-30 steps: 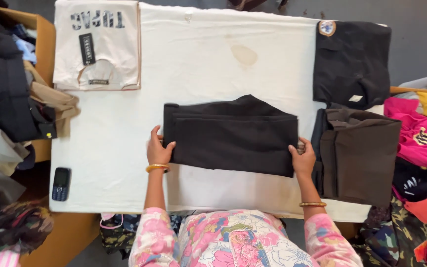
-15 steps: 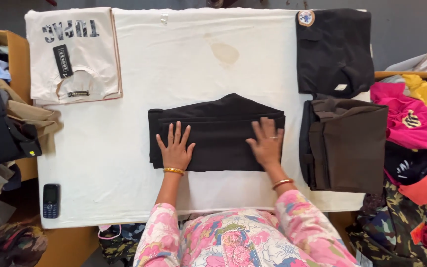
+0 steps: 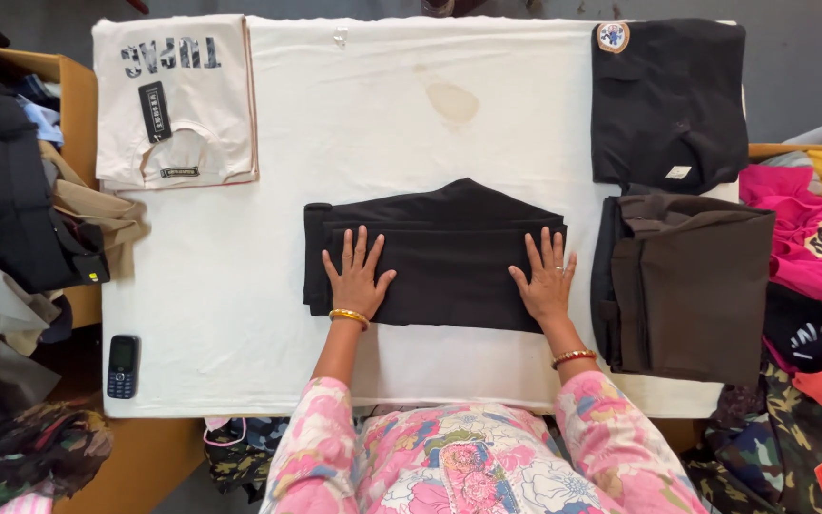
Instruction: Folding various items of clothing on a white surface.
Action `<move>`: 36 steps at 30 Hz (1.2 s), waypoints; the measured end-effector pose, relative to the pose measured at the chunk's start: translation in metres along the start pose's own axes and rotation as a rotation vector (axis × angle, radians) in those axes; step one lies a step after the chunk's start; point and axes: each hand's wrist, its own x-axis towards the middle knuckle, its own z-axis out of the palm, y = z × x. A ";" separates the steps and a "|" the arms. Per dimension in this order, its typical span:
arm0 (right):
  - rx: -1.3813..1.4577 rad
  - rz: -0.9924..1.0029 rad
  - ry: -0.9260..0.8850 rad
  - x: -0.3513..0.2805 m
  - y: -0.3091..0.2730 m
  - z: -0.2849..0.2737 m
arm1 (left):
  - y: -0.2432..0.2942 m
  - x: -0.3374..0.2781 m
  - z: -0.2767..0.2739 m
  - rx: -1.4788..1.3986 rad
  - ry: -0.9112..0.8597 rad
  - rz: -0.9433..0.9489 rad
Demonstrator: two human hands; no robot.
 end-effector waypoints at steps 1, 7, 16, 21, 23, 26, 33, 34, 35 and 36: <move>0.003 -0.001 0.000 -0.006 -0.001 -0.004 | -0.003 -0.004 -0.001 0.003 0.001 -0.001; 0.245 0.166 0.174 -0.040 -0.002 -0.013 | -0.038 -0.026 0.008 -0.362 0.341 -0.332; 0.914 0.645 0.004 -0.015 0.021 -0.017 | -0.075 -0.007 -0.034 -0.657 -0.063 -0.780; 0.922 0.426 0.069 -0.012 0.035 -0.036 | -0.056 -0.037 -0.046 -1.023 -0.075 -0.726; 0.773 0.426 0.078 -0.015 0.032 -0.045 | -0.047 -0.058 -0.036 -0.823 -0.045 -0.725; 0.460 0.336 0.141 -0.009 0.016 -0.061 | -0.033 -0.068 -0.024 -0.438 0.053 -0.649; 0.171 -0.156 0.114 0.039 -0.035 -0.074 | -0.013 -0.050 -0.011 -0.553 0.155 -0.576; 0.172 -0.155 0.115 0.045 -0.036 -0.074 | -0.010 -0.048 -0.015 -0.552 0.155 -0.575; 0.154 -0.159 0.036 0.053 -0.037 -0.073 | -0.007 -0.044 -0.020 -0.575 0.119 -0.600; 0.136 -0.163 -0.043 0.061 -0.038 -0.072 | -0.005 -0.041 -0.025 -0.599 0.082 -0.625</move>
